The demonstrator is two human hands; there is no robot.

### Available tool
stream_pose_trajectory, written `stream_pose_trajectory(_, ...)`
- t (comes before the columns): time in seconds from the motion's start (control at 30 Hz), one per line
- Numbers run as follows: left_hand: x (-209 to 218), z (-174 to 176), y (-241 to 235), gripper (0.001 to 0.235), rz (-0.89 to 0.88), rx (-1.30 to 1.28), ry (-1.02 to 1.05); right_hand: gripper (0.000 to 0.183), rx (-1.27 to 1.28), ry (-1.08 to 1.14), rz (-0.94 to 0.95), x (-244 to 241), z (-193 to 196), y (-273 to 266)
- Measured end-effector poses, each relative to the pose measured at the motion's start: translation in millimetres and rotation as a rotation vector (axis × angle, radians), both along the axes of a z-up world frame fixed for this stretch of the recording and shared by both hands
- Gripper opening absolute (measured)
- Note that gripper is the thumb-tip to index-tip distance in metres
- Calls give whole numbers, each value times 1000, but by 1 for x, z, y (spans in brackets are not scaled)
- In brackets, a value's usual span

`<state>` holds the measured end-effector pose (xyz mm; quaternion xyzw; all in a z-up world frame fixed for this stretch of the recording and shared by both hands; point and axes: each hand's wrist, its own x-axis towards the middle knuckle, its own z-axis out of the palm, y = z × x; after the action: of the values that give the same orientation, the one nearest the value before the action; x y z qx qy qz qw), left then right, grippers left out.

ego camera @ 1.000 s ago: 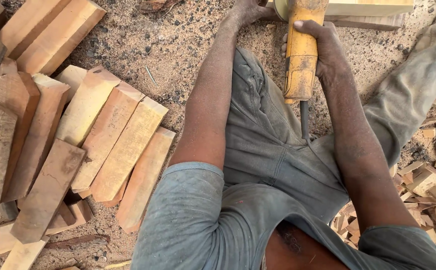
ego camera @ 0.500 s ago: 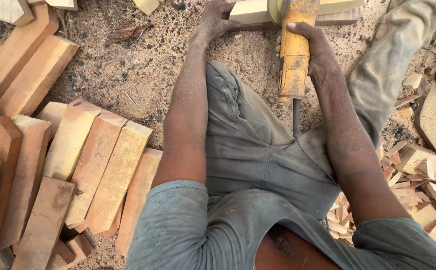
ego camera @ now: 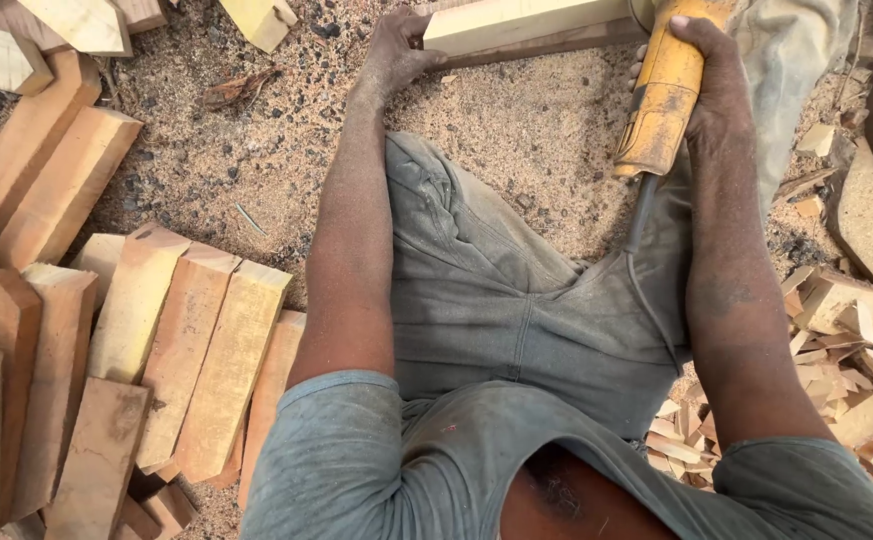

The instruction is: The person holds wood pieces against the rotating disc of a powered tool to smooth their edges, handling them one at a time and placing them on the ground near other finished pieces.

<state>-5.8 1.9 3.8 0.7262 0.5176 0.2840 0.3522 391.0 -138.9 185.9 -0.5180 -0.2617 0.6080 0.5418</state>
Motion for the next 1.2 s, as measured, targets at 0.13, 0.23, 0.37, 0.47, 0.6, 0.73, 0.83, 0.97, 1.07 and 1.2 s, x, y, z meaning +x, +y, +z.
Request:
stream_pose_trajectory(0.13, -1, 6, 0, 54, 35, -36, 2, 75, 25, 137, -43, 27, -9, 1)
stream_pose_trajectory(0.23, -5, 10, 2, 53, 49, -124, -26, 75, 23, 88, -130, 45, -15, -4)
stream_pose_trajectory(0.37, -26, 5, 10, 45, 121, 172, 82, 73, 90, 152, -178, 60, -28, -19)
stream_pose_trajectory(0.47, -39, 13, -6, 44, 212, 205, 251, 72, 92, 179, -212, 61, -30, -31)
stream_pose_trajectory(0.6, -26, 50, -33, 88, 23, 222, 430, 68, 151, 229, -149, 57, -22, -36)
stream_pose_trajectory(0.73, -9, 67, -32, 118, -140, 187, 699, 59, 164, 298, -82, 50, -27, -40)
stream_pose_trajectory(0.83, -8, 62, -27, 123, -169, 180, 730, 58, 149, 332, -16, 46, -36, -32)
stream_pose_trajectory(0.97, -2, 40, -23, 118, -121, 124, 705, 60, 103, 189, 29, 35, -44, -26)
stream_pose_trajectory(1.07, 8, 33, -15, 117, -91, 113, 645, 62, 105, 55, 38, 23, -45, -16)
stream_pose_trajectory(1.2, 21, 54, -18, 131, -117, 175, 758, 63, 65, 18, 62, 9, -52, 7)
